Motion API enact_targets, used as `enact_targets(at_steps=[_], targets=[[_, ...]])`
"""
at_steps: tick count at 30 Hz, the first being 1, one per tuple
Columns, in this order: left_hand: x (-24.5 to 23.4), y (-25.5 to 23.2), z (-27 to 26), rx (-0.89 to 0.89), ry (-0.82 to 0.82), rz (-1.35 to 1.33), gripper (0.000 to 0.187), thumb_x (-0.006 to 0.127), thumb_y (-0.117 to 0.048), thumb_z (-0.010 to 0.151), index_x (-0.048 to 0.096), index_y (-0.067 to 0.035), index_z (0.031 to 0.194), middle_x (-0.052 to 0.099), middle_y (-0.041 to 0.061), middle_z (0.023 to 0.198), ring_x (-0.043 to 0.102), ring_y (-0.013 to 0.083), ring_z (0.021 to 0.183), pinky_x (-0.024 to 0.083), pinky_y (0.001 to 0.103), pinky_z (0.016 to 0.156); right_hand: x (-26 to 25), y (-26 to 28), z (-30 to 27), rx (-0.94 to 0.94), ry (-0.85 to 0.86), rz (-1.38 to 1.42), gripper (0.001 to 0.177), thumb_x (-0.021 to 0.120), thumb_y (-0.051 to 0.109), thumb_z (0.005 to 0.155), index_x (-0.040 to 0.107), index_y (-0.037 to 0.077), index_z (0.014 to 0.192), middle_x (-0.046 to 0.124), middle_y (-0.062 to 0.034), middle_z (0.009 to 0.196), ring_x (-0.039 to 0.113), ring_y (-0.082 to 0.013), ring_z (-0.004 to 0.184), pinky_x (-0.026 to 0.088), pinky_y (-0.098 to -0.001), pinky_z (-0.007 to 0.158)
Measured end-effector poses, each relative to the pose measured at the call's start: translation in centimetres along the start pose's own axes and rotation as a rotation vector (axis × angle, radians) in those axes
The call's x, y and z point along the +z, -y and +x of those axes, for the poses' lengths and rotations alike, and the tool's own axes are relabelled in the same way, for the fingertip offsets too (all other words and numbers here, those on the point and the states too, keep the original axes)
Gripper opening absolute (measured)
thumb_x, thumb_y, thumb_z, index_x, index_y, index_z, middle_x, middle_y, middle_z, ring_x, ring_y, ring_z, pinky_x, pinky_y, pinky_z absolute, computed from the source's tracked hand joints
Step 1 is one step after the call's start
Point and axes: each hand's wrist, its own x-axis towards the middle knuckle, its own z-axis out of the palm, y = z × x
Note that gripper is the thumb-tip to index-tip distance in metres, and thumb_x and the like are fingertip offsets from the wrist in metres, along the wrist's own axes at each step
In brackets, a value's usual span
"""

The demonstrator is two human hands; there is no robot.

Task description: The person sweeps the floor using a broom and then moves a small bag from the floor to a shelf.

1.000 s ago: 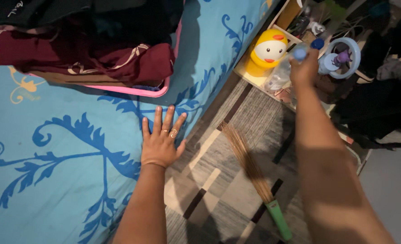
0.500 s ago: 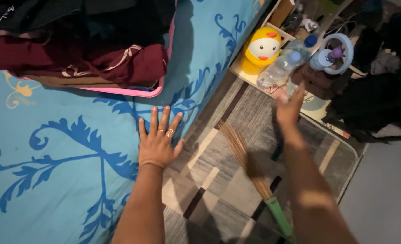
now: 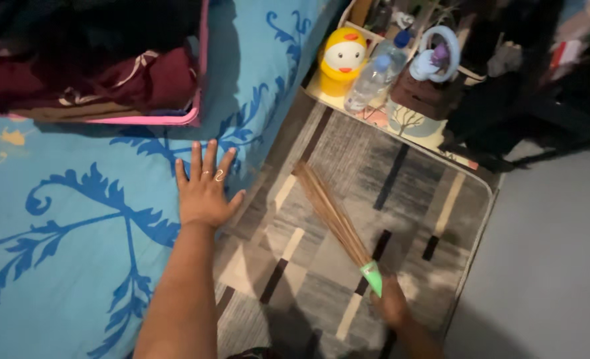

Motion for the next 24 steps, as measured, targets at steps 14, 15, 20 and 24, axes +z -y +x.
enact_targets(at_steps=[14,15,20,24], targets=[[-2.1,1.2,-8.2,-0.07,0.114,-0.108,0.089,0.077,-0.04,0.077,0.038,-0.022,0.155,0.023,0.005,0.168,0.022,0.0245,0.154,0.02,0.044,0.124,-4.9,3.8,8.4,-0.54,0.358,0.364,0.073,0.07,0.018,0.085,0.04,0.006,0.15,0.057,-0.0235,0.138,0.056,-0.042,0.127,0.043,-0.0476,0.104],[-2.2,1.2,-8.6,-0.076,0.156,-0.12,0.084,0.077,-0.04,0.077,0.042,-0.022,0.152,0.024,0.005,0.167,0.023,0.0244,0.154,0.02,0.044,0.124,-5.6,3.7,8.3,-0.518,0.257,0.304,0.075,0.072,0.019,0.083,0.041,0.006,0.151,0.057,-0.0232,0.139,0.057,-0.0421,0.127,0.043,-0.0468,0.106],[-2.3,1.3,-9.5,-0.096,0.171,-0.162,0.074,0.077,-0.039,0.076,0.054,-0.021,0.144,0.028,0.004,0.165,0.026,0.0244,0.153,0.022,0.044,0.124,-9.0,5.4,12.8,-0.274,-0.007,0.241,0.073,0.07,0.021,0.087,0.043,0.011,0.154,0.061,-0.0263,0.132,0.061,-0.0413,0.119,0.049,-0.0467,0.1],[-1.2,1.4,-9.6,-0.102,0.179,-0.152,0.073,0.078,-0.039,0.076,0.056,-0.019,0.143,0.029,0.007,0.165,0.027,0.026,0.152,0.024,0.046,0.121,-8.8,7.5,17.9,-0.162,0.086,0.251,0.065,0.067,0.024,0.088,0.051,0.02,0.151,0.073,-0.0232,0.111,0.073,-0.0358,0.094,0.056,-0.0451,0.087]])
